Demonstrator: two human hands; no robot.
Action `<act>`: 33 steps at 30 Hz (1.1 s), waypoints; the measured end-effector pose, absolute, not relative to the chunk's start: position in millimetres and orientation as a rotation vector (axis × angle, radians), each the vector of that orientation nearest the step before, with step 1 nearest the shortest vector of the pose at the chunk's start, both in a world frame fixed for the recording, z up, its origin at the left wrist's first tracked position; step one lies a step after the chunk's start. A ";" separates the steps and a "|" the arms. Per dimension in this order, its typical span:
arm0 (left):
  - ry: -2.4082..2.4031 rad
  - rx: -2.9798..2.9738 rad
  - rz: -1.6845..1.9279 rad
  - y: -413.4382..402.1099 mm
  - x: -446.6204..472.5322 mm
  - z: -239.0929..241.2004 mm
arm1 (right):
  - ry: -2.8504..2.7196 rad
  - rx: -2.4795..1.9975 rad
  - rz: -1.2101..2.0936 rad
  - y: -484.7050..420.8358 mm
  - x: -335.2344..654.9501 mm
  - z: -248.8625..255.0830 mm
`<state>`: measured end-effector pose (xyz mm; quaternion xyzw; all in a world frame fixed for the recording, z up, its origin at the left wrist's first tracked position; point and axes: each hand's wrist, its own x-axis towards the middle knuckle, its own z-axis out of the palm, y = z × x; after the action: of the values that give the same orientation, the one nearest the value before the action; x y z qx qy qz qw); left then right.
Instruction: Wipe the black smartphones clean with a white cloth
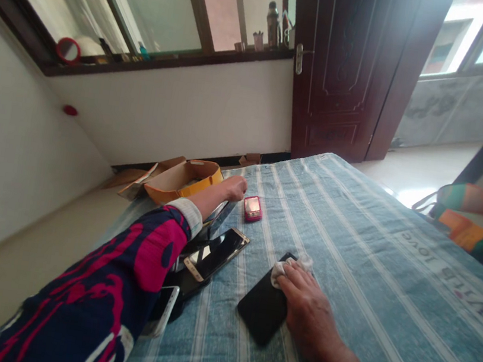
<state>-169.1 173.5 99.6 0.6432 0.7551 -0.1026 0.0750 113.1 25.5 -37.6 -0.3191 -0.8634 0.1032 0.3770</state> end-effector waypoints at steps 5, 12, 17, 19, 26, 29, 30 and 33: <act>2.216 1.905 0.046 171.5 -179.4 120.7 | -2.201 -0.811 0.269 25.8 113.2 -38.2; 2.114 1.807 0.589 152.2 -191.8 141.2 | -2.226 -0.812 0.282 26.7 113.4 -39.1; 2.039 1.743 0.728 140.2 -196.3 149.6 | -2.234 -0.809 0.280 26.9 113.8 -41.7; 2.007 1.733 0.740 134.6 -195.9 152.3 | -2.229 -0.809 0.273 26.7 113.5 -42.5; 1.924 1.764 0.714 118.2 -192.9 159.3 | -2.220 -0.793 0.239 27.7 113.1 -43.3; 1.929 1.774 0.710 117.3 -193.7 158.2 | -2.218 -0.787 0.240 28.0 113.0 -43.7; 1.930 1.776 0.705 117.5 -194.0 157.7 | -2.218 -0.789 0.242 28.0 113.0 -43.8; 1.941 1.778 0.678 117.5 -194.5 156.8 | -2.219 -0.799 0.251 27.9 112.9 -43.9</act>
<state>-194.5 117.5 156.8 0.6394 0.6982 0.2437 0.2103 112.9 27.9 -43.9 -0.3121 -0.8672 0.0980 0.3755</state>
